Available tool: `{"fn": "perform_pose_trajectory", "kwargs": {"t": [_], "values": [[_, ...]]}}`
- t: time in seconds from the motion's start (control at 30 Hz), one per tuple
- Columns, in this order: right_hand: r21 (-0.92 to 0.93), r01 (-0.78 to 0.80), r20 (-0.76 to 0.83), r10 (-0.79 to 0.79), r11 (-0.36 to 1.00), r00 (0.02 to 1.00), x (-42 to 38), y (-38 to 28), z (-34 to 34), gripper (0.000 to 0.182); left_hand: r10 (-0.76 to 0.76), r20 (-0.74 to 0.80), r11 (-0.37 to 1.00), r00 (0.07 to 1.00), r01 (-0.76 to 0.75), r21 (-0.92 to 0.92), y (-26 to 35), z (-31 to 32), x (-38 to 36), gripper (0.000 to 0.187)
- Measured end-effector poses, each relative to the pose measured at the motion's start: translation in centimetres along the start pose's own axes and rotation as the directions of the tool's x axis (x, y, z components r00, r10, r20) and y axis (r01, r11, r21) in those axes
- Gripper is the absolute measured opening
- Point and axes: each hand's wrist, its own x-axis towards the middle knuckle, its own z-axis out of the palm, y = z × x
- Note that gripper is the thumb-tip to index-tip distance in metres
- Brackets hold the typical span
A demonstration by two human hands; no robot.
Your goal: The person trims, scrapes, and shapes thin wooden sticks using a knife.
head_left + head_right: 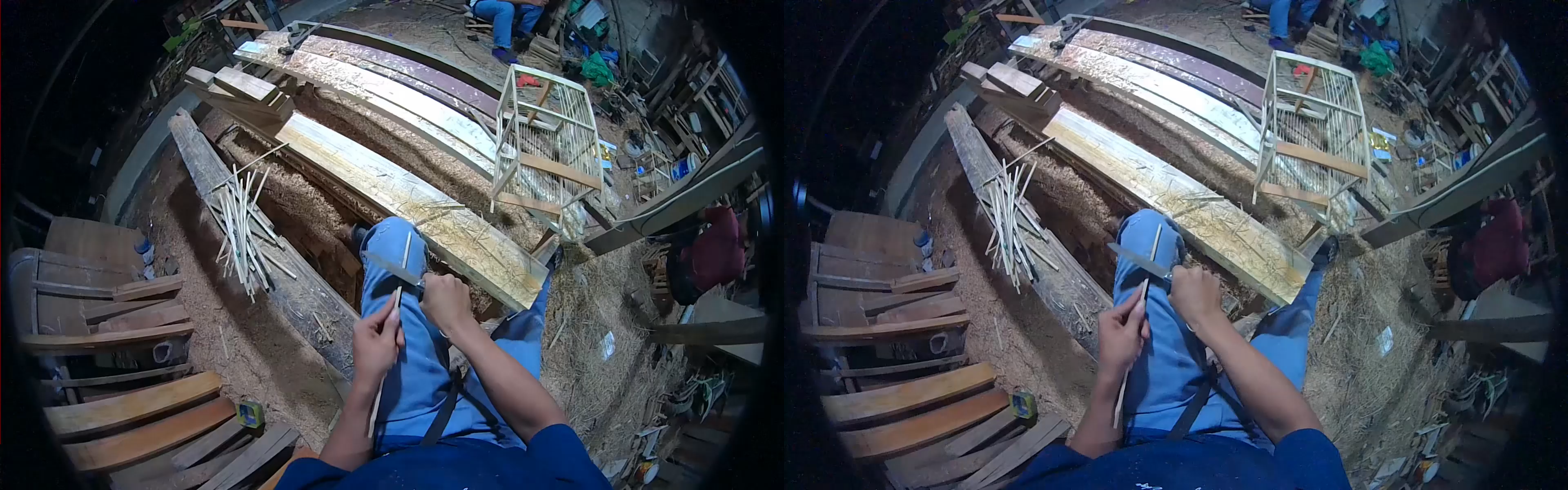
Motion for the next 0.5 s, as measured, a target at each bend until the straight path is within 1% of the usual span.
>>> {"fn": "perform_pose_trajectory", "kwargs": {"t": [0.03,0.07,0.1,0.17,0.2,0.27,0.3,0.33,0.37,0.4,0.5], "values": [[0.026,0.043,0.018,-0.043,0.999,0.999,-0.2,-0.2,-0.2,0.011,0.013,-0.008,1.000,1.000,-0.013,0.004,0.6,0.2,0.9,0.032],[0.014,0.062,0.026,-0.062,0.998,0.998,-0.2,-0.3,-0.5,0.010,0.006,-0.008,0.999,1.000,-0.006,0.037,1.2,0.5,1.7,0.031],[0.013,0.058,0.020,-0.058,0.998,0.998,-0.1,-0.3,-0.5,0.010,0.009,-0.001,0.999,1.000,-0.009,0.039,1.1,0.5,2.0,0.031],[0.022,0.034,0.068,-0.035,0.999,0.997,0.2,-0.1,-0.5,0.011,0.043,-0.009,0.998,0.999,-0.042,0.039,0.4,0.5,2.6,0.032],[0.019,0.033,0.066,-0.034,0.999,0.997,0.5,0.2,-0.2,0.011,0.030,0.015,0.999,0.999,-0.031,0.012,0.3,0.4,1.9,0.033],[-0.022,-0.062,0.039,0.063,0.998,0.997,1.1,0.7,0.4,0.014,0.045,0.010,0.999,0.999,-0.046,0.021,-0.9,0.2,0.2,0.033],[-0.020,-0.058,0.039,0.058,0.998,0.998,1.4,0.6,0.2,0.014,0.059,0.002,0.998,0.998,-0.059,0.033,-1.1,0.1,-0.4,0.033],[-0.005,-0.072,0.071,0.072,0.997,0.995,1.7,0.7,0.1,0.014,0.003,0.016,1.000,1.000,-0.003,-0.020,-1.0,-0.2,-1.3,0.034],[0.008,-0.091,0.107,0.089,0.996,0.990,1.7,0.9,0.1,0.015,-0.008,0.010,1.000,1.000,0.008,-0.021,-1.4,-0.4,-2.1,0.034],[-0.010,-0.082,0.074,0.083,0.997,0.994,1.8,1.0,0.3,0.017,-0.012,0.007,0.999,1.000,0.012,-0.032,-1.7,-0.7,-2.7,0.034],[-0.036,-0.095,0.086,0.098,0.995,0.991,2.1,1.0,0.6,0.019,-0.030,-0.007,0.998,1.000,0.030,-0.054,-1.7,-0.8,-3.3,0.034]]}}
